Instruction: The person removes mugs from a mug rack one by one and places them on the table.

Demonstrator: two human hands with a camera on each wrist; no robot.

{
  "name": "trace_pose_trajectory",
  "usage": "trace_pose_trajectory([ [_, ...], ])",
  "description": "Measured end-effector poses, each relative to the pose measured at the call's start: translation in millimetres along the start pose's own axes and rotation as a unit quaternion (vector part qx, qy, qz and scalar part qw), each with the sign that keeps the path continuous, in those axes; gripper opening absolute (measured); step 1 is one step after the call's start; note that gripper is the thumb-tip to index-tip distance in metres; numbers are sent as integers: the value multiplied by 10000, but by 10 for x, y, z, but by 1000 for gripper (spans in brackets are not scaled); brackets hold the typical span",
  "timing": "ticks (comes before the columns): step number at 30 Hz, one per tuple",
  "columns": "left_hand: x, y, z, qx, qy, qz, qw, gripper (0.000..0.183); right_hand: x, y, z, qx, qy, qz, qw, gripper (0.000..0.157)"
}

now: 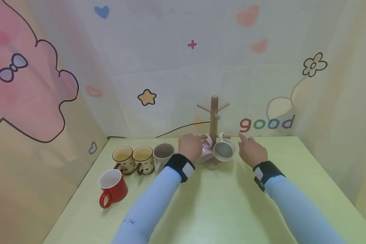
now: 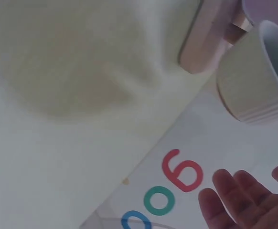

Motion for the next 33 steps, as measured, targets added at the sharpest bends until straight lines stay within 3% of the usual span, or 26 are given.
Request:
trace_pose_trajectory([
  [3,-112,-10,-14,-254,29,95,9996,37,-23,-101,63,73,-12,24,10000,52],
  [11,-377,-174,6,-927,-228,171,9953,37,-77,-367,114,129,304,168,9993,70],
  [16,-485,-308,25,-1640,-284,-70,9860,33,-85,-489,115,204,432,215,9986,80],
  [19,-562,-385,37,-1956,-270,-452,9793,32,-75,-563,126,327,446,222,9982,87],
  [24,-697,-496,61,-1862,-344,-1012,9767,39,-61,-646,138,430,476,241,9977,96],
  [33,-828,-559,65,-1558,-370,-1112,9808,46,-23,-677,98,471,763,764,9930,107],
])
Point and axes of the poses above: each hand's wrist, its own x-axis towards the middle knuckle, its own y-axis out of the back of the hand, z = x × y, the point moved 4 cm from there along x, towards the middle knuckle, and after that the axes turned 2 degrees about -z, right-handed, at the moved point
